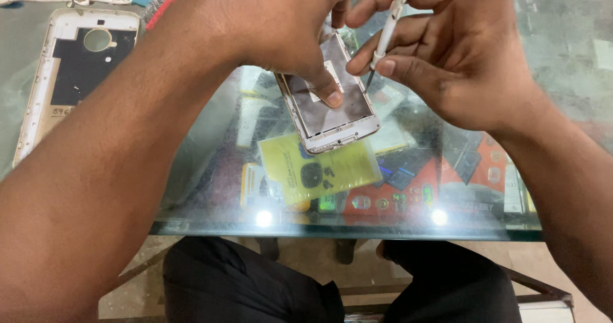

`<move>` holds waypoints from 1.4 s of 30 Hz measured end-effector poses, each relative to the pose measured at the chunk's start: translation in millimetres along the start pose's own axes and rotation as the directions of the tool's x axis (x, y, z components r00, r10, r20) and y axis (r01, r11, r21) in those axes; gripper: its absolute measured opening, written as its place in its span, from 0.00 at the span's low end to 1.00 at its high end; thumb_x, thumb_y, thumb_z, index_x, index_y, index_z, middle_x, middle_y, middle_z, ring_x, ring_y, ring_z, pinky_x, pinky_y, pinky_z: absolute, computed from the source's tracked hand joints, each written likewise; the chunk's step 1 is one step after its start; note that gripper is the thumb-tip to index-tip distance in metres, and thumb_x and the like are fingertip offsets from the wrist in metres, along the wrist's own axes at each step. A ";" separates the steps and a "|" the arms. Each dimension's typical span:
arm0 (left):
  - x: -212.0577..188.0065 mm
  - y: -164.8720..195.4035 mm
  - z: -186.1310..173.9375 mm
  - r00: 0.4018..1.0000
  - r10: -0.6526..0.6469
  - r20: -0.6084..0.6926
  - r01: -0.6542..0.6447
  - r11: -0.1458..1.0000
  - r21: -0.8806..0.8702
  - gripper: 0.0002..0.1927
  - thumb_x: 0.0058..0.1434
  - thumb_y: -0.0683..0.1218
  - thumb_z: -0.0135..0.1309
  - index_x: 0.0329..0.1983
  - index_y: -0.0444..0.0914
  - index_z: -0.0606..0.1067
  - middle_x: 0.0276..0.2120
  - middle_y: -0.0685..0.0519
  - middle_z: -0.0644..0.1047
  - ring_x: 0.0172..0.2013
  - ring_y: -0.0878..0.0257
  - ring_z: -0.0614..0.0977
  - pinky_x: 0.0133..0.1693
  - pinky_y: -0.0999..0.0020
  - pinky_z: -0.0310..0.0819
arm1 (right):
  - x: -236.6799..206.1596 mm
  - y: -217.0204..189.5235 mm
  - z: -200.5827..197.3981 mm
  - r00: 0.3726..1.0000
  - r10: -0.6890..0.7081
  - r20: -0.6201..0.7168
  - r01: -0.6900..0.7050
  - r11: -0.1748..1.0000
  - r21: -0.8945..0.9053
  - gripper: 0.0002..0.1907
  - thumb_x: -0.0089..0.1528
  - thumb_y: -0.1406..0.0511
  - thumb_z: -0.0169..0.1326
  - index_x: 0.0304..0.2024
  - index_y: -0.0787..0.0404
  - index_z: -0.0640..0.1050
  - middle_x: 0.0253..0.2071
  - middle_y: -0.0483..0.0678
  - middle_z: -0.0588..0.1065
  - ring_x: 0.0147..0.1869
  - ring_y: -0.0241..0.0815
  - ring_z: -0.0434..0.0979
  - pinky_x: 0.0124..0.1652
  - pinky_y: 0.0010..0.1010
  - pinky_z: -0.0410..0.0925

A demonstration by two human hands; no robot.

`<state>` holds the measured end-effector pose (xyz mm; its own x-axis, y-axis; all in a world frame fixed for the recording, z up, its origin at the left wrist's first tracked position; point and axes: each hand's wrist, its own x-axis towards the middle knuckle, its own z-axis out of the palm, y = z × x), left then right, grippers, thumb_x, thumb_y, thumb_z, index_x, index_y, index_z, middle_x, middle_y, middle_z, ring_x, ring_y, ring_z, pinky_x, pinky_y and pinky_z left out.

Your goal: The person uses a screwdriver to remove screws from the back of a white smartphone, then lifts off the back cover to expose the battery and internal components. The person continues to unscrew internal components while the phone remains open on the table.

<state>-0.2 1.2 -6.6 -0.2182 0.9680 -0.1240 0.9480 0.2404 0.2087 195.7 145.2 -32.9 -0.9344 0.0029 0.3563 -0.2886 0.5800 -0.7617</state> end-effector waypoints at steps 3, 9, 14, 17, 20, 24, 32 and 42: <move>1.9 1.1 0.0 0.999 0.027 -0.042 -0.029 0.998 -0.047 0.49 0.29 0.63 0.81 0.54 0.40 0.76 0.37 0.46 0.82 0.38 0.49 0.85 0.37 0.53 0.79 | 3.3 5.3 1.6 0.983 -0.178 0.038 0.181 0.976 -0.117 0.42 0.70 0.79 0.61 0.69 0.51 0.46 0.63 0.58 0.67 0.60 0.45 0.76 0.58 0.35 0.79; 1.0 1.2 -1.0 1.000 -0.007 0.011 0.008 0.999 -0.044 0.47 0.32 0.62 0.80 0.55 0.40 0.76 0.37 0.45 0.82 0.38 0.49 0.85 0.38 0.53 0.79 | 1.5 10.0 -0.3 0.986 -0.169 0.006 0.168 0.971 -0.168 0.38 0.71 0.81 0.59 0.69 0.51 0.50 0.61 0.60 0.67 0.62 0.48 0.77 0.59 0.36 0.83; -0.1 3.9 -0.1 1.000 -0.016 0.009 0.016 1.000 -0.025 0.47 0.32 0.62 0.80 0.54 0.40 0.76 0.37 0.46 0.82 0.37 0.49 0.86 0.38 0.54 0.80 | 0.3 10.8 -1.8 0.986 -0.151 0.071 0.149 0.988 0.031 0.40 0.72 0.82 0.54 0.71 0.55 0.44 0.62 0.58 0.67 0.63 0.44 0.78 0.62 0.35 0.80; -0.8 2.9 0.0 1.000 -0.006 -0.010 0.006 1.000 -0.031 0.48 0.31 0.63 0.81 0.54 0.40 0.76 0.37 0.46 0.82 0.38 0.49 0.85 0.38 0.53 0.79 | 1.4 15.1 3.1 0.973 -0.230 0.038 0.233 0.965 -0.117 0.43 0.69 0.81 0.61 0.69 0.52 0.45 0.60 0.62 0.65 0.61 0.48 0.74 0.58 0.35 0.79; 0.0 1.6 -1.5 1.000 -0.002 -0.009 0.002 0.999 -0.053 0.48 0.31 0.62 0.81 0.55 0.40 0.76 0.38 0.46 0.82 0.38 0.50 0.85 0.37 0.53 0.79 | -0.8 15.8 1.0 0.977 -0.214 0.005 0.213 0.970 -0.118 0.41 0.72 0.81 0.59 0.71 0.49 0.49 0.59 0.59 0.66 0.62 0.48 0.74 0.59 0.35 0.80; -1.0 2.3 -1.9 1.000 0.011 -0.004 -0.012 0.999 -0.045 0.47 0.32 0.61 0.80 0.55 0.40 0.76 0.38 0.45 0.82 0.38 0.49 0.85 0.37 0.52 0.79 | -3.2 14.8 -4.4 0.986 -0.161 0.035 0.163 0.986 -0.041 0.36 0.75 0.81 0.54 0.71 0.51 0.49 0.59 0.55 0.68 0.63 0.45 0.81 0.61 0.35 0.80; -1.3 2.9 -2.6 1.000 -0.011 0.001 0.011 0.998 -0.055 0.48 0.30 0.61 0.81 0.55 0.40 0.76 0.38 0.46 0.82 0.38 0.50 0.85 0.37 0.53 0.79 | -1.3 13.8 -3.5 0.980 -0.198 -0.014 0.191 0.960 -0.206 0.38 0.69 0.79 0.64 0.68 0.52 0.55 0.61 0.58 0.68 0.59 0.45 0.77 0.52 0.32 0.81; -2.7 6.7 -4.2 0.999 -0.036 0.009 0.036 0.998 -0.050 0.46 0.31 0.60 0.81 0.54 0.41 0.77 0.37 0.45 0.82 0.37 0.50 0.86 0.36 0.53 0.80 | 0.1 12.3 -1.4 0.976 -0.215 0.035 0.218 0.960 -0.173 0.42 0.71 0.79 0.62 0.70 0.49 0.48 0.56 0.57 0.70 0.59 0.45 0.78 0.57 0.33 0.80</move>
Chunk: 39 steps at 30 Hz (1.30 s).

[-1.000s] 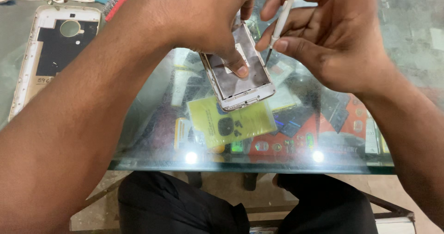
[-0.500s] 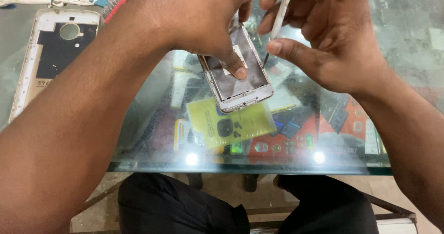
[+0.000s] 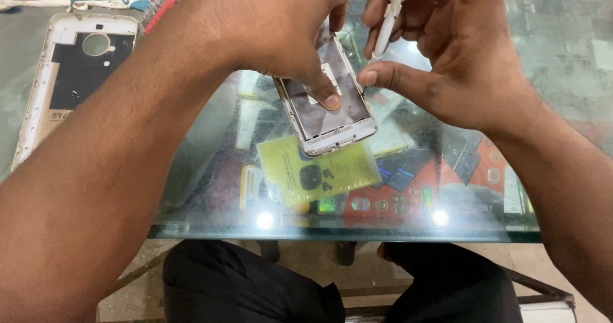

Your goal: The person uses a screwdriver to remove screws from the back of a white smartphone, then lifts off the back cover to expose the battery and internal components. The person continues to unscrew internal components while the phone remains open on the table.

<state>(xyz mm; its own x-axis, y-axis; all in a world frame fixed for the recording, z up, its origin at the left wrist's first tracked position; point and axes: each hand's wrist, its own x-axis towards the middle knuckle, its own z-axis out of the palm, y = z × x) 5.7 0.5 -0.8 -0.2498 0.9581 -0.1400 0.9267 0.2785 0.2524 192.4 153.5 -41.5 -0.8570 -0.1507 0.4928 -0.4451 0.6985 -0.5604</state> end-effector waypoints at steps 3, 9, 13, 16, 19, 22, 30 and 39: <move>-0.6 1.8 -0.6 1.000 -0.008 0.009 0.008 1.000 -0.002 0.46 0.32 0.61 0.80 0.54 0.40 0.76 0.37 0.45 0.82 0.37 0.50 0.86 0.36 0.54 0.81 | 0.7 -1.3 0.1 1.000 0.004 0.007 -0.004 1.000 0.008 0.40 0.75 0.79 0.58 0.71 0.47 0.47 0.57 0.57 0.70 0.62 0.45 0.78 0.59 0.33 0.80; -0.3 -0.4 -1.4 1.000 0.028 0.007 -0.028 1.000 -0.008 0.46 0.31 0.61 0.80 0.54 0.41 0.77 0.36 0.46 0.82 0.38 0.50 0.86 0.37 0.54 0.79 | 3.6 -1.9 -0.3 0.998 -0.008 0.055 0.002 0.995 0.101 0.42 0.74 0.81 0.55 0.71 0.46 0.44 0.62 0.59 0.66 0.63 0.45 0.77 0.59 0.34 0.79; 1.4 -1.8 1.7 0.999 0.030 -0.019 -0.030 1.000 -0.002 0.47 0.30 0.62 0.81 0.54 0.40 0.76 0.37 0.45 0.82 0.38 0.49 0.85 0.37 0.53 0.80 | 2.7 -2.1 2.7 1.000 -0.003 -0.008 0.002 0.998 -0.064 0.42 0.72 0.80 0.61 0.69 0.45 0.47 0.63 0.62 0.64 0.64 0.50 0.74 0.54 0.34 0.80; 1.5 -4.2 2.6 0.999 0.037 -0.025 -0.037 0.999 -0.002 0.47 0.31 0.62 0.80 0.54 0.40 0.77 0.37 0.45 0.82 0.38 0.49 0.85 0.37 0.53 0.79 | 0.1 -3.3 -0.3 0.999 0.050 -0.001 -0.050 0.998 0.024 0.39 0.75 0.81 0.57 0.71 0.47 0.48 0.64 0.59 0.67 0.61 0.46 0.78 0.56 0.33 0.81; 2.4 -5.7 3.1 0.998 0.048 -0.029 -0.048 0.999 -0.011 0.46 0.31 0.61 0.80 0.54 0.40 0.77 0.37 0.46 0.82 0.38 0.49 0.85 0.37 0.53 0.79 | -0.9 -2.3 -2.3 0.997 0.070 0.028 -0.073 0.990 0.124 0.38 0.75 0.82 0.52 0.71 0.49 0.45 0.62 0.57 0.68 0.61 0.43 0.81 0.58 0.32 0.82; 2.8 -7.4 3.1 0.999 0.037 -0.011 -0.037 0.999 -0.009 0.46 0.31 0.61 0.81 0.53 0.40 0.77 0.37 0.46 0.82 0.38 0.49 0.85 0.38 0.53 0.79 | 0.0 -0.5 0.9 0.999 -0.025 0.039 0.021 0.996 0.083 0.41 0.75 0.81 0.56 0.71 0.49 0.44 0.62 0.58 0.66 0.62 0.44 0.75 0.58 0.32 0.78; 2.5 -5.0 3.1 0.999 0.045 -0.024 -0.045 0.999 -0.024 0.46 0.32 0.61 0.80 0.54 0.40 0.76 0.37 0.46 0.82 0.37 0.50 0.85 0.37 0.53 0.80 | 1.5 -3.9 -1.3 0.999 0.038 0.022 -0.040 0.996 0.086 0.37 0.74 0.81 0.52 0.70 0.48 0.47 0.60 0.58 0.68 0.60 0.45 0.81 0.56 0.33 0.82; 0.8 -4.3 0.6 0.998 0.064 -0.021 -0.064 0.998 -0.026 0.45 0.31 0.60 0.81 0.52 0.39 0.77 0.36 0.45 0.82 0.36 0.50 0.86 0.36 0.54 0.80 | 1.6 -2.2 0.6 0.998 0.059 -0.010 -0.058 0.995 0.078 0.38 0.75 0.80 0.58 0.70 0.48 0.49 0.61 0.60 0.69 0.59 0.45 0.78 0.55 0.33 0.81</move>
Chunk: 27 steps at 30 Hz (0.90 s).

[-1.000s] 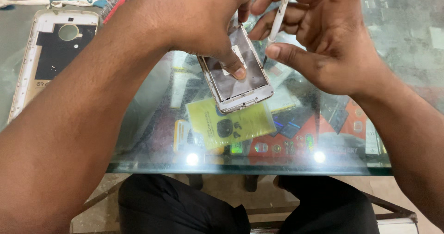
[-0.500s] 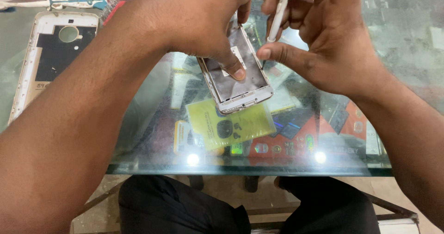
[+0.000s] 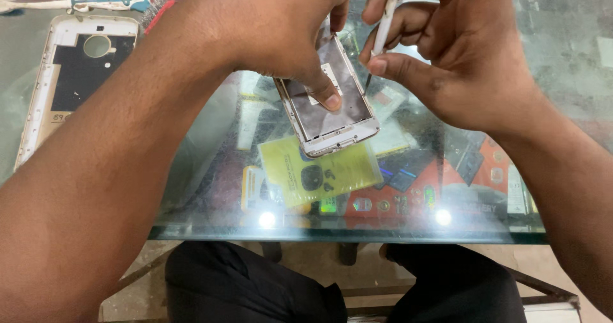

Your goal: The person uses a screwdriver to remove screws from the back of a white smartphone, then lifts off the back cover to expose the battery and internal components. The person continues to unscrew internal components while the phone remains open on the table.

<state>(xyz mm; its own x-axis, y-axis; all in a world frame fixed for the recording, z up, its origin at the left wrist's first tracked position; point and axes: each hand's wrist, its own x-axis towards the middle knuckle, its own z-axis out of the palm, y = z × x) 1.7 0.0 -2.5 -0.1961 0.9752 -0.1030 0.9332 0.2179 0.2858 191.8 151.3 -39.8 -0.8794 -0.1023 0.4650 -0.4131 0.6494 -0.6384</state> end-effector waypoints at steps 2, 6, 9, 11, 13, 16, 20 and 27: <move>0.2 -0.3 0.2 1.000 -0.006 0.007 0.006 1.000 -0.002 0.46 0.32 0.59 0.80 0.54 0.39 0.76 0.36 0.45 0.82 0.37 0.50 0.86 0.36 0.54 0.79 | -1.4 -0.7 -1.4 0.999 0.032 0.016 -0.033 0.997 0.065 0.36 0.76 0.80 0.54 0.71 0.49 0.49 0.61 0.58 0.70 0.60 0.43 0.81 0.57 0.33 0.82; 1.0 0.0 0.7 0.999 -0.036 0.021 0.037 0.999 -0.014 0.47 0.31 0.59 0.81 0.54 0.40 0.76 0.37 0.46 0.82 0.37 0.50 0.86 0.37 0.55 0.79 | -1.5 0.2 0.4 0.997 -0.066 0.034 0.066 0.998 0.003 0.40 0.74 0.81 0.57 0.72 0.49 0.47 0.61 0.58 0.68 0.61 0.45 0.76 0.59 0.32 0.77; 1.5 0.6 2.3 0.999 -0.042 0.010 0.042 0.999 0.001 0.46 0.31 0.60 0.81 0.54 0.40 0.76 0.37 0.45 0.82 0.37 0.50 0.85 0.36 0.54 0.80 | 0.5 0.9 0.9 0.997 -0.071 0.015 0.072 0.991 -0.109 0.40 0.72 0.80 0.60 0.69 0.49 0.49 0.61 0.60 0.67 0.62 0.48 0.76 0.54 0.31 0.79; 1.1 -0.9 2.1 1.000 -0.012 -0.001 0.012 1.000 0.008 0.46 0.31 0.61 0.81 0.53 0.40 0.77 0.36 0.45 0.82 0.37 0.50 0.85 0.36 0.53 0.79 | 0.8 -0.4 -0.7 0.999 -0.040 0.014 0.041 0.995 -0.087 0.38 0.73 0.80 0.58 0.70 0.48 0.50 0.60 0.59 0.67 0.61 0.45 0.78 0.55 0.31 0.81; 1.3 -2.2 1.9 1.000 0.005 -0.012 -0.005 1.000 0.014 0.46 0.32 0.61 0.81 0.53 0.40 0.77 0.36 0.46 0.82 0.37 0.50 0.85 0.36 0.53 0.79 | 0.8 -2.0 -1.4 1.000 -0.004 0.022 0.004 1.000 -0.001 0.36 0.74 0.80 0.55 0.70 0.48 0.50 0.60 0.57 0.69 0.60 0.42 0.80 0.56 0.31 0.82; 1.7 -2.3 2.9 1.000 0.009 -0.014 -0.009 1.000 0.014 0.46 0.31 0.61 0.81 0.53 0.40 0.77 0.36 0.46 0.82 0.37 0.49 0.85 0.36 0.52 0.79 | -0.3 -3.7 0.3 0.999 -0.014 0.034 0.012 0.999 0.047 0.37 0.74 0.79 0.55 0.70 0.49 0.48 0.60 0.55 0.69 0.60 0.41 0.79 0.58 0.32 0.80; 1.9 -1.5 1.9 1.000 -0.017 0.002 0.017 1.000 0.007 0.46 0.31 0.61 0.81 0.53 0.40 0.77 0.37 0.46 0.82 0.37 0.50 0.85 0.37 0.53 0.79 | 0.7 -1.4 1.6 0.994 -0.104 0.029 0.106 0.989 -0.106 0.40 0.72 0.79 0.60 0.69 0.49 0.48 0.60 0.59 0.66 0.62 0.47 0.74 0.55 0.32 0.77; 1.0 -1.8 0.4 0.999 -0.037 0.023 0.037 0.999 -0.028 0.45 0.33 0.60 0.80 0.54 0.40 0.76 0.38 0.46 0.82 0.39 0.50 0.85 0.38 0.53 0.79 | -0.5 -1.3 -2.5 0.999 -0.026 0.028 0.025 0.999 0.028 0.36 0.75 0.80 0.54 0.72 0.49 0.48 0.62 0.55 0.66 0.61 0.43 0.77 0.58 0.31 0.79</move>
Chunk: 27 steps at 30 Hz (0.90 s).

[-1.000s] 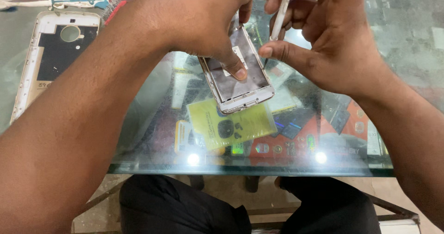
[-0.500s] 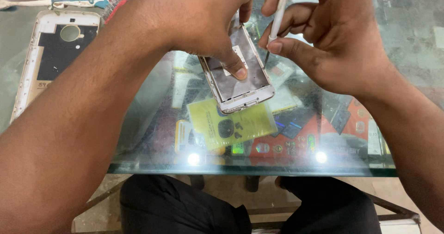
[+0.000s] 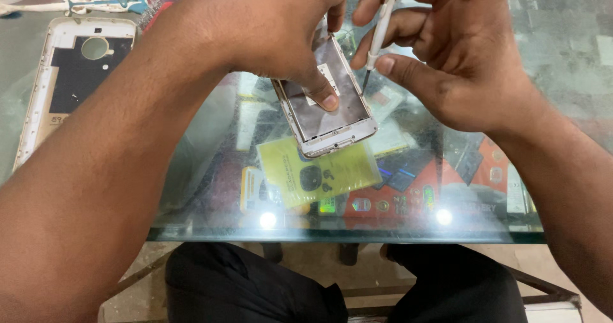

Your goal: The person uses a screwdriver to remove screws from the back of a white smartphone, then lifts off the back cover to expose the battery and internal components. The person continues to unscrew internal components while the phone remains open on the table.

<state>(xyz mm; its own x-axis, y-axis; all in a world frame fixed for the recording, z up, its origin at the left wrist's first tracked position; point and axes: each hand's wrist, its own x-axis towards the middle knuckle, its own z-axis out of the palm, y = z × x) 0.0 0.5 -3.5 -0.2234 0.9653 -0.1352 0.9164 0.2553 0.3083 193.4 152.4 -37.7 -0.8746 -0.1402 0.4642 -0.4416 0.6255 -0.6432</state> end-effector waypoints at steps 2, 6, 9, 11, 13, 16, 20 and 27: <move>1.5 -0.3 1.0 1.000 0.020 -0.016 -0.020 1.000 0.014 0.46 0.32 0.60 0.80 0.54 0.39 0.76 0.38 0.46 0.82 0.39 0.50 0.85 0.38 0.53 0.79 | 0.3 -0.2 1.0 0.998 -0.058 0.014 0.059 0.997 -0.054 0.38 0.74 0.80 0.57 0.71 0.49 0.48 0.62 0.57 0.66 0.60 0.45 0.75 0.59 0.34 0.76; 2.8 -2.0 2.5 0.999 0.045 -0.023 -0.044 0.998 0.043 0.47 0.31 0.60 0.81 0.54 0.39 0.76 0.37 0.45 0.82 0.39 0.50 0.85 0.38 0.53 0.79 | 1.4 1.5 2.6 0.999 -0.048 -0.018 0.046 0.993 -0.113 0.38 0.73 0.79 0.59 0.69 0.49 0.50 0.60 0.57 0.67 0.60 0.46 0.77 0.53 0.33 0.76; 1.7 -2.9 1.2 0.992 0.118 -0.049 -0.117 0.993 0.036 0.45 0.32 0.60 0.81 0.51 0.37 0.77 0.37 0.45 0.82 0.38 0.50 0.85 0.37 0.53 0.79 | -0.3 3.3 1.0 0.999 0.040 -0.033 -0.040 0.999 -0.014 0.35 0.74 0.79 0.56 0.69 0.50 0.51 0.61 0.55 0.68 0.60 0.44 0.80 0.55 0.32 0.80; 0.5 -1.9 0.6 0.997 0.074 -0.026 -0.073 0.997 0.019 0.44 0.33 0.59 0.80 0.52 0.38 0.77 0.37 0.45 0.82 0.37 0.50 0.86 0.37 0.53 0.80 | -1.8 5.0 0.6 1.000 0.020 -0.017 -0.020 1.000 0.020 0.34 0.76 0.81 0.54 0.70 0.50 0.50 0.61 0.55 0.67 0.60 0.43 0.79 0.56 0.31 0.79; -0.1 0.1 0.4 0.999 0.035 -0.011 -0.035 0.999 0.011 0.44 0.33 0.59 0.80 0.52 0.38 0.77 0.37 0.44 0.82 0.37 0.50 0.86 0.36 0.54 0.80 | -3.3 6.5 0.7 0.999 -0.043 -0.014 0.042 0.998 -0.036 0.36 0.75 0.81 0.55 0.71 0.51 0.49 0.61 0.55 0.66 0.61 0.44 0.76 0.55 0.30 0.77; -0.5 1.4 0.3 1.000 0.010 -0.007 -0.010 1.000 0.014 0.45 0.32 0.59 0.80 0.53 0.38 0.76 0.37 0.44 0.82 0.37 0.50 0.86 0.36 0.54 0.80 | -4.2 7.5 2.1 0.996 -0.084 -0.037 0.079 0.989 -0.123 0.38 0.74 0.81 0.60 0.70 0.53 0.50 0.60 0.57 0.65 0.62 0.47 0.74 0.52 0.30 0.77; 0.2 -1.6 0.7 0.998 0.048 -0.028 -0.048 0.999 0.015 0.45 0.32 0.60 0.80 0.53 0.38 0.76 0.37 0.44 0.82 0.38 0.49 0.86 0.36 0.53 0.79 | -4.0 6.2 1.3 0.997 0.028 -0.072 -0.030 0.999 -0.033 0.34 0.75 0.84 0.56 0.68 0.56 0.52 0.58 0.59 0.68 0.59 0.47 0.80 0.53 0.30 0.82; 2.0 -3.7 3.8 0.996 0.083 -0.045 -0.080 0.995 0.056 0.45 0.33 0.61 0.81 0.52 0.38 0.77 0.37 0.43 0.82 0.38 0.48 0.85 0.36 0.52 0.79 | -4.2 7.5 0.1 0.996 0.049 -0.072 -0.053 0.997 -0.049 0.33 0.73 0.86 0.53 0.67 0.60 0.51 0.59 0.61 0.68 0.59 0.49 0.84 0.55 0.31 0.84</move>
<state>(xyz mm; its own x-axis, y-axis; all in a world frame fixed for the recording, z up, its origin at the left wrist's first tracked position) -2.6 1.3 -8.4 -0.1613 0.9846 -0.0669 0.9485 0.1734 0.2651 193.6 157.6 -44.6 -0.8786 -0.0540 0.4745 -0.3847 0.6688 -0.6362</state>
